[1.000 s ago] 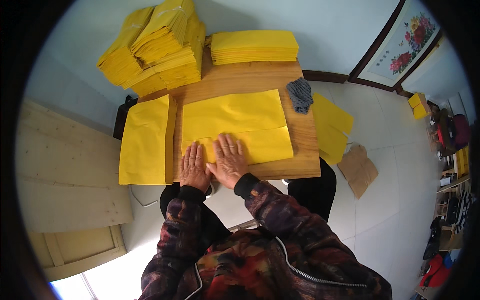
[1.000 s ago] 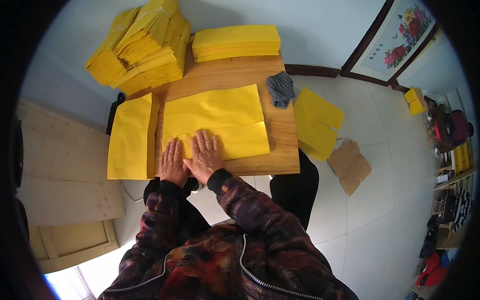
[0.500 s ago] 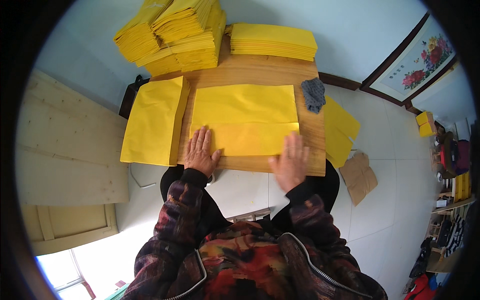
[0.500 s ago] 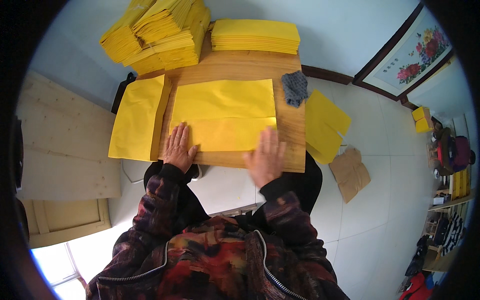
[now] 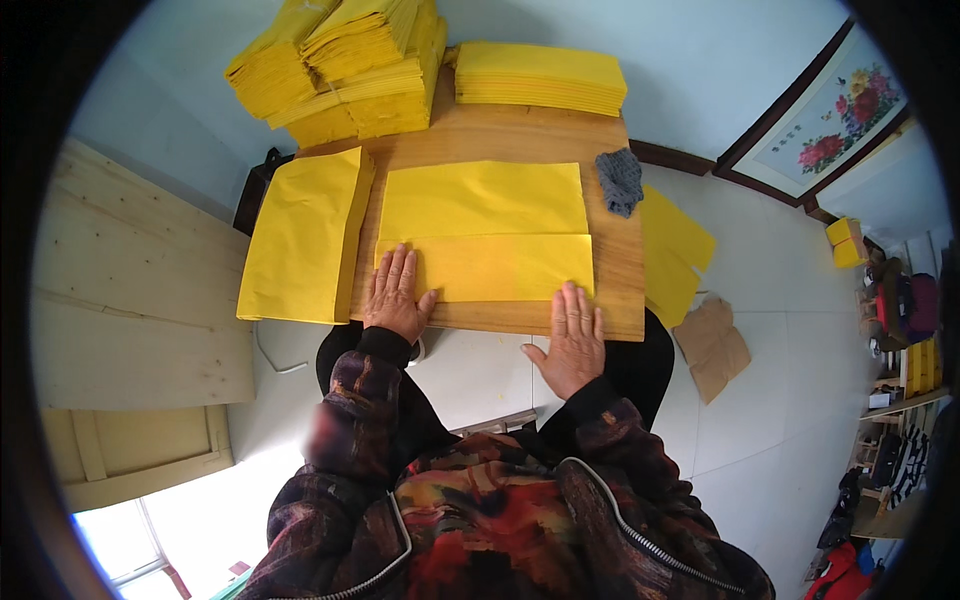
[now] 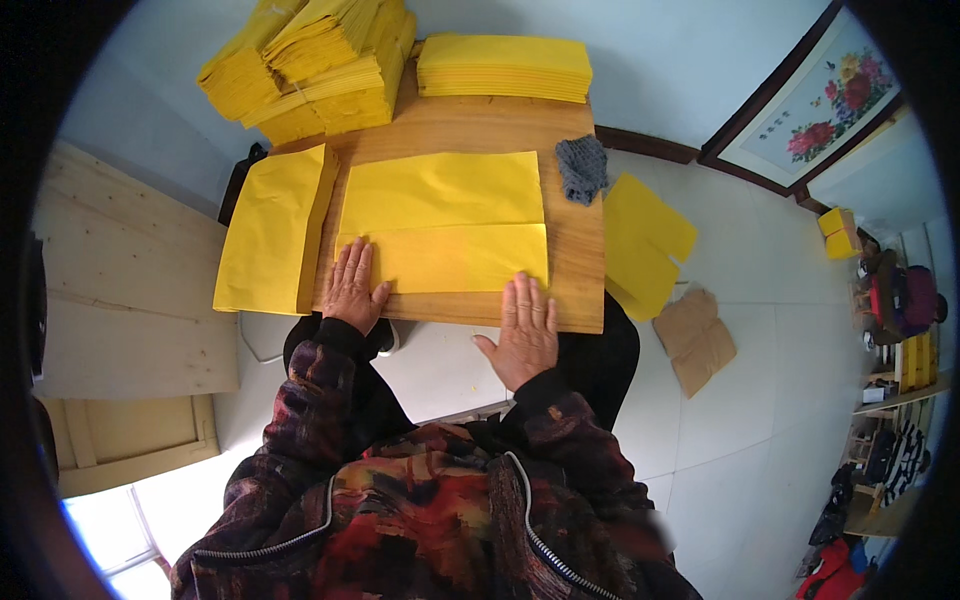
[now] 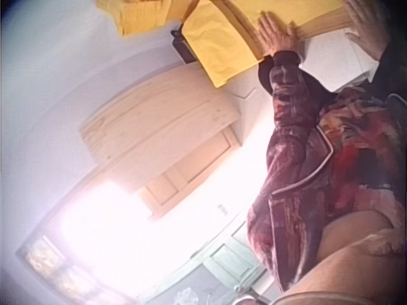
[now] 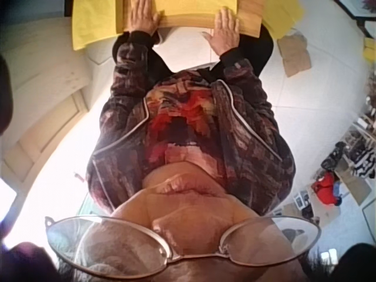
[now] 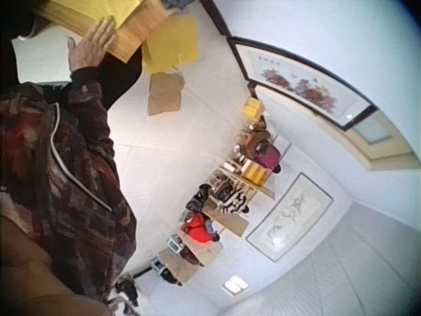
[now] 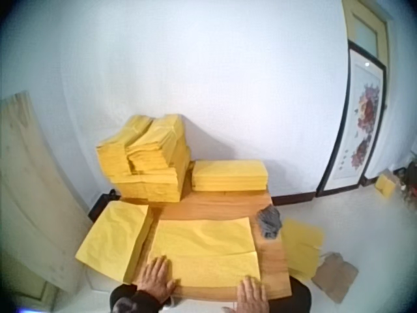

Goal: The person folds yellow sheets one at a time on a low wooden table, smoothing each fold and stacking the finished pieces. A small gray cloth is briefly handled and placed back on the table.

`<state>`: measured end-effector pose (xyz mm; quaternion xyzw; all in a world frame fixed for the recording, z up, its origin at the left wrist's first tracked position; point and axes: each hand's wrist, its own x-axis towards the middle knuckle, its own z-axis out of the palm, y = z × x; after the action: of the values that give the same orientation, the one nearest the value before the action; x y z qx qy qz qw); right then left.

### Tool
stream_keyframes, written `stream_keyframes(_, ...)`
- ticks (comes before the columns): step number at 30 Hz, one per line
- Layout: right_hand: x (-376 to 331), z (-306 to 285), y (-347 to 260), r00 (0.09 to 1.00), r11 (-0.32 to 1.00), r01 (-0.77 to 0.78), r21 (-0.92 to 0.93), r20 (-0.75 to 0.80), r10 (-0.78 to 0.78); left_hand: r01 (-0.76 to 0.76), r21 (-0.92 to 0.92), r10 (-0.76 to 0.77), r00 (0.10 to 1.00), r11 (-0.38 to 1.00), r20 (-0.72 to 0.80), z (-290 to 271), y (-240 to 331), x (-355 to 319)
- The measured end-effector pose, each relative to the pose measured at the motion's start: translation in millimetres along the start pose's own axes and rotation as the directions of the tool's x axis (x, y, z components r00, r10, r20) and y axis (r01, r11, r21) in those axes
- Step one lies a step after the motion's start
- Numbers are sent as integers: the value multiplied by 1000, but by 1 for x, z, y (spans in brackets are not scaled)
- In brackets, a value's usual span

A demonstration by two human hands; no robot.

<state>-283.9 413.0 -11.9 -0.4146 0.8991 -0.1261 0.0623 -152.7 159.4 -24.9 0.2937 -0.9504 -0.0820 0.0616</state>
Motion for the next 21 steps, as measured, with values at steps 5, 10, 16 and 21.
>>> stream_keyframes(5,-4,-19,19,980,979,-199,-55,20,200,27,10,-27,998,1000,56,-4,3,2)
stream_keyframes(10,5,4,-50,967,965,252,67,-61,-248,48,-29,-47,998,998,48,-3,4,0)
stream_keyframes(16,33,31,-94,919,914,394,93,-24,-394,11,-17,-10,1000,1000,15,0,-1,1)
stream_keyframes(21,20,10,-31,983,982,181,51,1,-181,26,-22,-25,999,999,44,-6,2,0)
